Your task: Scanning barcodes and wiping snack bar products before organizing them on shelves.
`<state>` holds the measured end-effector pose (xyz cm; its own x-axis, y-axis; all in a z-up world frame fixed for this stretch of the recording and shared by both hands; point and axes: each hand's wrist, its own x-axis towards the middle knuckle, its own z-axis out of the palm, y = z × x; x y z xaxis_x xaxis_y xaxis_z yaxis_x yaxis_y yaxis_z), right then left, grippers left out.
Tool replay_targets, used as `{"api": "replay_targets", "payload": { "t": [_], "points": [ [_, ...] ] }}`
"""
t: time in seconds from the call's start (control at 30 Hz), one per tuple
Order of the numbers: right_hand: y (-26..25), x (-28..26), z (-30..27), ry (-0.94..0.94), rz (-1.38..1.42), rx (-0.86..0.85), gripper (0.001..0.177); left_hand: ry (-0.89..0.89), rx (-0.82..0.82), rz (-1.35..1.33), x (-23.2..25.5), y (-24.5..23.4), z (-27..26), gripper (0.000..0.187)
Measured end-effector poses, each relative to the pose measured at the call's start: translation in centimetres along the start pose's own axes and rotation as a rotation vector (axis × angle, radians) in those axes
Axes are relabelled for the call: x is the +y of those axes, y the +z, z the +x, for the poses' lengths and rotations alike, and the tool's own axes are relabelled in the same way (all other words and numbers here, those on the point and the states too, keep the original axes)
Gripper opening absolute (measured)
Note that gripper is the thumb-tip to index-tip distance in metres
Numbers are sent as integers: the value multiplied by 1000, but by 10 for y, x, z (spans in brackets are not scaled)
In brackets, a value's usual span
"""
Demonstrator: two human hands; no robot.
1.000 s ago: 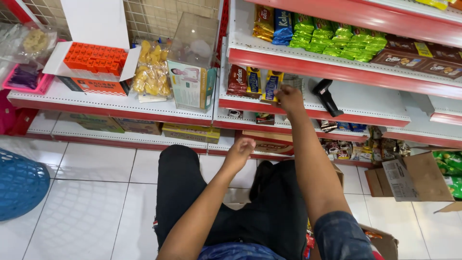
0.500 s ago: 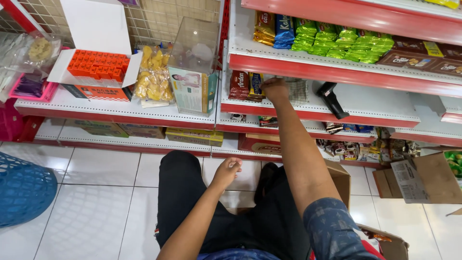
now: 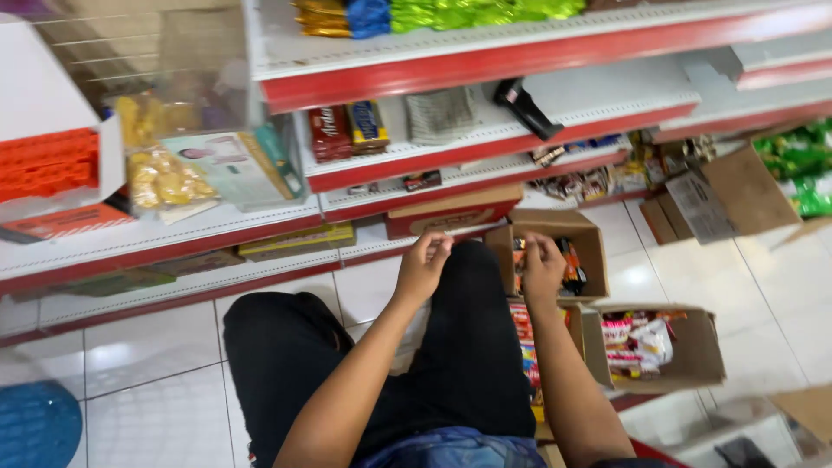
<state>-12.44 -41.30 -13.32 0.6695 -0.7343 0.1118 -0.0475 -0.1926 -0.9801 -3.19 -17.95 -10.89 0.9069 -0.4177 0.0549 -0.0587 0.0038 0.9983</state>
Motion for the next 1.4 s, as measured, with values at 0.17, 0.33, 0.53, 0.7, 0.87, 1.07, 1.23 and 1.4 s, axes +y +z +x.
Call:
{"api": "replay_targets", "payload": {
  "t": [0.17, 0.33, 0.53, 0.7, 0.87, 1.07, 1.23, 1.4],
  "points": [
    [-161, 172, -92, 183, -80, 308, 19, 43, -343, 55, 16, 126, 8, 31],
    [-246, 313, -204, 428, -413, 469, 16, -158, -759, 236, -31, 253, -31, 35],
    [-237, 429, -297, 1140, -55, 214, 13, -190, -1405, 932, -150, 309, -67, 49],
    [-202, 439, -311, 1402, -35, 172, 26, -280, -1157, 916, -137, 311, -47, 52],
    [-196, 455, -305, 1481, 126, 340, 30, -359, -1312, 1014, -151, 316, -55, 51],
    [-186, 474, -290, 1405, 395, 530, 35, -411, -1329, 1060, -131, 320, -47, 48],
    [-185, 539, -318, 1381, 174, 767, 47, -416, -1299, 1044, -125, 326, -44, 50],
    [-191, 533, -320, 1420, 235, 777, 38, -366, -1298, 1023, -139, 325, -49, 50]
  ]
}}
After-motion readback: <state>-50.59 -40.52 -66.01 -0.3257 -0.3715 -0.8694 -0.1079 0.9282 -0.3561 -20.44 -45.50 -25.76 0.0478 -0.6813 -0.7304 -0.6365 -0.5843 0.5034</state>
